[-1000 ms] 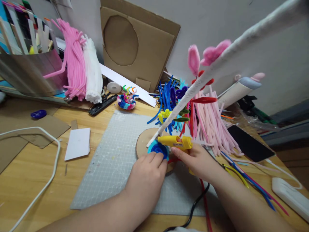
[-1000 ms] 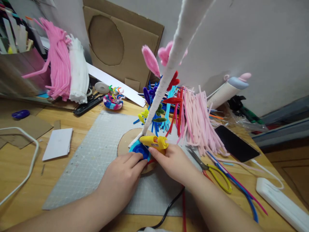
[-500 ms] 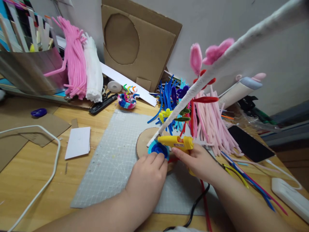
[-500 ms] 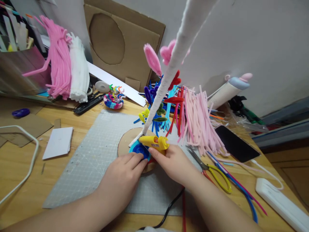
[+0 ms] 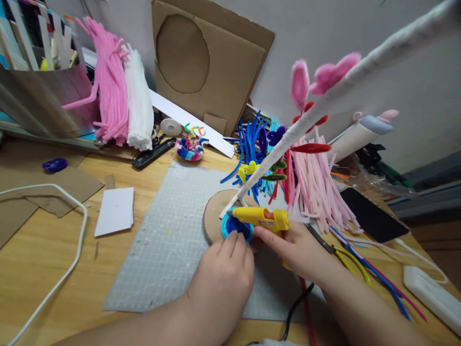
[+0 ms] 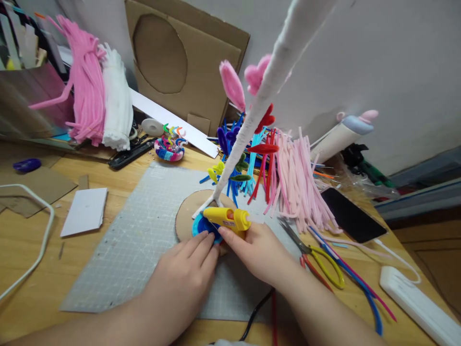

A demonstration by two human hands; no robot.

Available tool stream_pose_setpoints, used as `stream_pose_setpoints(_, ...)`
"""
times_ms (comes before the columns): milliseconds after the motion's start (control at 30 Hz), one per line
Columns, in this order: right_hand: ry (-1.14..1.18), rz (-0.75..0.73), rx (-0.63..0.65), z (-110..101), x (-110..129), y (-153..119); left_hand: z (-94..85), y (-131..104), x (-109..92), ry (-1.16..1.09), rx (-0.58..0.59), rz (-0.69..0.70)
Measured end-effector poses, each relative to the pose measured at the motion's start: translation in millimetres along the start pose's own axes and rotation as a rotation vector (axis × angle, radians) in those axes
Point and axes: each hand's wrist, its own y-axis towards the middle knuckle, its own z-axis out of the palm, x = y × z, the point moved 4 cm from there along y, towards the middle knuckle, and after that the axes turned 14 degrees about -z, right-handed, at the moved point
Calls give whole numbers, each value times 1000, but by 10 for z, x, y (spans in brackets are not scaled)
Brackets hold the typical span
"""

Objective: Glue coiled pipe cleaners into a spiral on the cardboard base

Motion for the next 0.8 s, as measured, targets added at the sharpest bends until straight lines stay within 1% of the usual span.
stream_pose_setpoints(133, -4, 20, 14, 9, -8, -16, -10, -7, 3, -8, -27, -12)
stream_pose_setpoints(300, 2, 16, -39, -19, -19, -9, 5, -9, 9, -29, -12, -22)
stream_pose_setpoints(467, 8, -3, -57, -12, -78, -21, 28, -14, 4, -33, -22, -27)
stream_pose_setpoints(600, 1, 44, -68, -1, -135, -33, 30, -19, 3, -29, -20, -20)
stream_pose_setpoints(800, 21, 34, -63, 9, -81, -6, 21, -39, -3, -32, -14, -27)
